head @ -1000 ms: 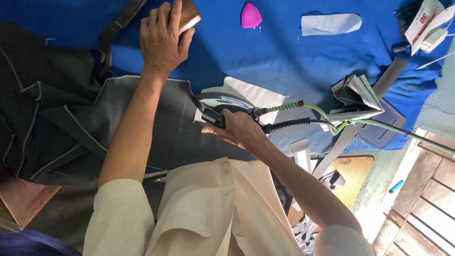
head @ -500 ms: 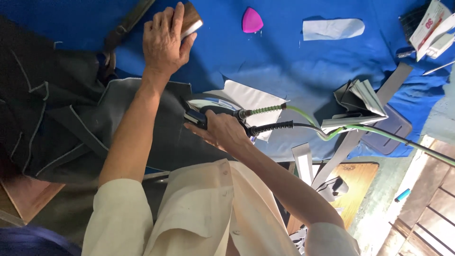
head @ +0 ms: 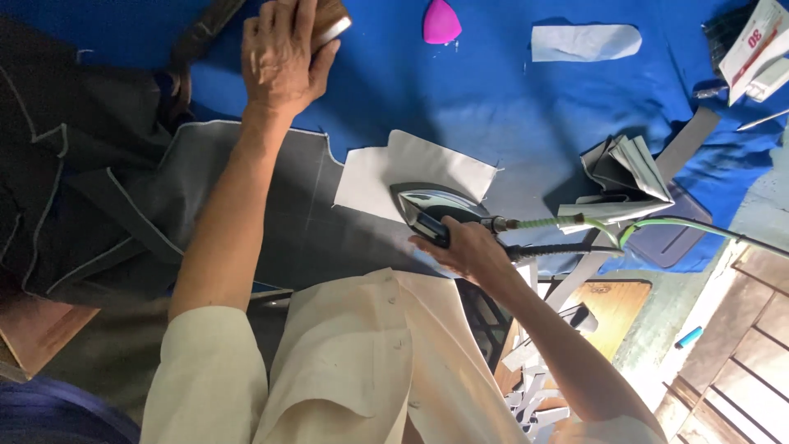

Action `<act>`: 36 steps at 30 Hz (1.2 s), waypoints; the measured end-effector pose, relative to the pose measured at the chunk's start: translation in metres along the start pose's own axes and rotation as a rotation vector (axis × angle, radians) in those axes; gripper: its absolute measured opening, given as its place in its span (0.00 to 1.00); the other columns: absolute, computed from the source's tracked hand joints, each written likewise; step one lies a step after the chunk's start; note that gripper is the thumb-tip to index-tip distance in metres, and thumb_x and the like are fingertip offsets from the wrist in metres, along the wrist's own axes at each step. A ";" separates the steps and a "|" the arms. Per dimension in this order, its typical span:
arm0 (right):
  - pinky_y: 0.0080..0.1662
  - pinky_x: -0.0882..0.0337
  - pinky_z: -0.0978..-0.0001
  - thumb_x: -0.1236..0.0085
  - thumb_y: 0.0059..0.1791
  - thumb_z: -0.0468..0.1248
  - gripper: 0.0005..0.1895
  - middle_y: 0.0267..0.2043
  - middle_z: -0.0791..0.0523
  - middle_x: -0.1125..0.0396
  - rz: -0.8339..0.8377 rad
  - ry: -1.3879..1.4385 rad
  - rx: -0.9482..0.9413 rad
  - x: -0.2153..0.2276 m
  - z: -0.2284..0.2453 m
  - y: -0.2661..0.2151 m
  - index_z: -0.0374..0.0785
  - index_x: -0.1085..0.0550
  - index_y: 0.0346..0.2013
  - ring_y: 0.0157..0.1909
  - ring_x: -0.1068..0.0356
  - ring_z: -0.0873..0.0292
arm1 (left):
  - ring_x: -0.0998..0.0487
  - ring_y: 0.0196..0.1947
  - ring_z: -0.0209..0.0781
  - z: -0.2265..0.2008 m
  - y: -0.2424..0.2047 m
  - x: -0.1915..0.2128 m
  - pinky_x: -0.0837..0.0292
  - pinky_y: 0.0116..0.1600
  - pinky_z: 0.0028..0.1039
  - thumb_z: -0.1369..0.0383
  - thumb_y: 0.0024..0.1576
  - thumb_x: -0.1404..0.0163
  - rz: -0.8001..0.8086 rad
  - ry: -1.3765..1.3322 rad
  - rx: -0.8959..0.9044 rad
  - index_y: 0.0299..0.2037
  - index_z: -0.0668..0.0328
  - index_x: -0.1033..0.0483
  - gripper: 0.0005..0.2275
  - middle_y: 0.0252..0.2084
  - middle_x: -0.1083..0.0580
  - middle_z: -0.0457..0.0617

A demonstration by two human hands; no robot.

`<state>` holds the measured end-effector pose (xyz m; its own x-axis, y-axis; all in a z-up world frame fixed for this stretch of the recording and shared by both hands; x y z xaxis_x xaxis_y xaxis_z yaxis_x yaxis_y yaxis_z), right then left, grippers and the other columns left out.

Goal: The person irons a dark gray fabric piece on a blue-covered worktable. They place a white paper over the fabric, use a steam iron, and press with a wooden block to smooth the material. The person repeats this process on different sections of the fabric.

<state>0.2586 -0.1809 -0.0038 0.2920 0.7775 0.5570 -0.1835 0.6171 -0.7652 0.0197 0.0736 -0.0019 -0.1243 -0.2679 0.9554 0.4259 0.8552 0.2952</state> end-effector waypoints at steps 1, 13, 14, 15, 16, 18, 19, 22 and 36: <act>0.26 0.30 0.57 0.49 0.48 0.70 0.36 0.23 0.52 0.29 -0.037 0.003 0.027 0.002 -0.001 0.000 0.37 0.32 0.34 0.24 0.26 0.49 | 0.27 0.51 0.51 0.000 0.001 0.001 0.30 0.48 0.37 0.47 0.73 0.51 0.010 -0.002 -0.001 0.74 0.55 0.45 0.29 0.61 0.29 0.53; 0.29 0.36 0.49 0.60 0.44 0.76 0.41 0.22 0.49 0.32 0.061 0.048 0.122 0.020 0.144 0.057 0.38 0.37 0.31 0.27 0.31 0.37 | 0.26 0.58 0.51 0.002 -0.002 0.004 0.28 0.53 0.35 0.45 0.75 0.53 -0.037 0.011 -0.020 0.71 0.55 0.36 0.25 0.64 0.31 0.54; 0.28 0.35 0.52 0.64 0.43 0.76 0.41 0.21 0.52 0.33 0.087 0.065 0.105 0.024 0.155 0.060 0.38 0.36 0.32 0.24 0.31 0.44 | 0.26 0.58 0.51 0.001 -0.002 0.006 0.28 0.55 0.35 0.45 0.75 0.56 -0.089 -0.002 -0.035 0.70 0.54 0.33 0.24 0.64 0.30 0.55; 0.28 0.35 0.52 0.64 0.43 0.76 0.41 0.21 0.52 0.33 0.084 0.070 0.111 0.020 0.154 0.061 0.38 0.36 0.32 0.24 0.31 0.44 | 0.26 0.58 0.51 0.000 -0.002 0.006 0.28 0.55 0.35 0.45 0.75 0.56 -0.089 0.005 -0.039 0.70 0.54 0.33 0.24 0.64 0.30 0.55; 0.25 0.36 0.55 0.63 0.44 0.76 0.40 0.18 0.54 0.36 0.027 0.055 0.130 0.022 0.154 0.061 0.39 0.36 0.30 0.20 0.34 0.47 | 0.25 0.56 0.51 0.000 -0.001 0.007 0.28 0.53 0.35 0.45 0.75 0.56 -0.090 0.019 -0.037 0.70 0.54 0.34 0.24 0.62 0.29 0.54; 0.23 0.38 0.59 0.61 0.45 0.76 0.39 0.16 0.56 0.39 -0.035 0.051 0.150 0.021 0.147 0.058 0.39 0.36 0.28 0.16 0.38 0.50 | 0.24 0.55 0.50 -0.002 -0.001 0.007 0.28 0.51 0.34 0.45 0.75 0.56 -0.090 0.036 -0.046 0.70 0.54 0.35 0.25 0.61 0.28 0.54; 0.23 0.41 0.58 0.61 0.46 0.76 0.39 0.15 0.58 0.44 -0.057 0.053 0.165 0.020 0.139 0.053 0.40 0.39 0.27 0.17 0.43 0.53 | 0.25 0.57 0.52 -0.002 -0.002 0.001 0.28 0.53 0.35 0.45 0.76 0.57 -0.045 0.031 -0.038 0.72 0.55 0.37 0.25 0.64 0.30 0.56; 0.26 0.39 0.52 0.59 0.45 0.76 0.39 0.20 0.53 0.38 -0.016 0.076 0.124 0.018 0.104 0.035 0.40 0.39 0.28 0.25 0.38 0.45 | 0.25 0.60 0.53 -0.004 -0.003 -0.003 0.27 0.54 0.37 0.45 0.76 0.54 0.007 0.026 -0.022 0.74 0.55 0.42 0.27 0.67 0.32 0.56; 0.26 0.36 0.55 0.48 0.43 0.74 0.39 0.21 0.50 0.30 0.000 -0.045 0.112 0.008 0.064 0.027 0.39 0.35 0.33 0.27 0.28 0.39 | 0.26 0.51 0.46 0.003 0.004 0.008 0.28 0.48 0.33 0.45 0.74 0.57 -0.028 0.001 0.001 0.73 0.53 0.43 0.26 0.59 0.28 0.50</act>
<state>0.1961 -0.1507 0.0003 0.2497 0.7808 0.5728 -0.2880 0.6246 -0.7259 0.0179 0.0755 0.0072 -0.1355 -0.2924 0.9467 0.4209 0.8480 0.3221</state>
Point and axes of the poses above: each hand's wrist, its own y-axis towards the middle knuckle, its own x-axis out of the back of the hand, z = x × y, the point moved 10 cm from there along y, towards the middle knuckle
